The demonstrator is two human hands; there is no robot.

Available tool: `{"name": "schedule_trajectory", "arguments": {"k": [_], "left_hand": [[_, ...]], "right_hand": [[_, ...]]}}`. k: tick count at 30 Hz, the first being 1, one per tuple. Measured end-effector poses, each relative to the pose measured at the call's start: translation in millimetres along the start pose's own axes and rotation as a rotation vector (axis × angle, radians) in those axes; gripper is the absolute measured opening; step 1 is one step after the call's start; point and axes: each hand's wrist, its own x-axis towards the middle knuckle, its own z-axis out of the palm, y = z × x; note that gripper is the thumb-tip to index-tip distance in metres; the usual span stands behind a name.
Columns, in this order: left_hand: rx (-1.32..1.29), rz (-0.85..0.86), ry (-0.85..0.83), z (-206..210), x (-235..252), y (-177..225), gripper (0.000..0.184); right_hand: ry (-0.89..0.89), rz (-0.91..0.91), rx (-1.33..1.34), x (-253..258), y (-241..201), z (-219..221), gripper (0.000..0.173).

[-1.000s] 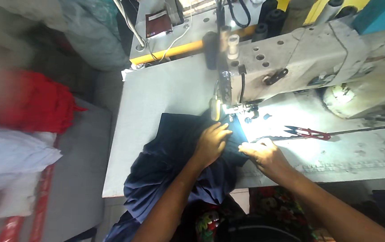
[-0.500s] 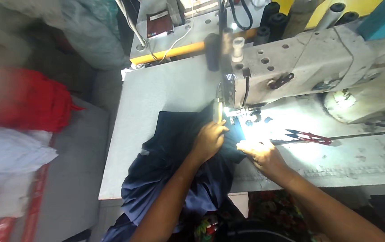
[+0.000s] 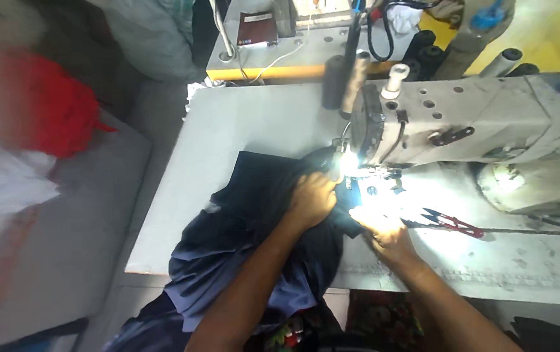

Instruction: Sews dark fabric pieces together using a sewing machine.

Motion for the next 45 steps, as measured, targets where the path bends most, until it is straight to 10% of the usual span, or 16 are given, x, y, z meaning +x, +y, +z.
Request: {"name": "schedule_trajectory", "arguments": {"k": [32, 38, 42, 45], "left_hand": [[-0.139, -0.097, -0.159, -13.0, 31.5, -6.4, 0.039], [-0.035, -0.082, -0.017, -64.1, -37.1, -9.3, 0.04], [0.181, -0.454, 0.013, -94.5, -142.7, -30.5, 0.1], [0.167, -0.516, 0.092, -88.0, -183.8, -43.8, 0.095]], "right_hand": [[-0.046, 0.035, -0.083, -2.0, -9.8, -7.6, 0.027], [-0.039, -0.001, -0.045, -0.3, -10.9, -11.6, 0.027], [-0.206, 0.028, 0.174, -1.7, -9.4, -27.1, 0.029], [-0.279, -0.012, 0.287, -1.0, -5.9, -30.7, 0.025]]}}
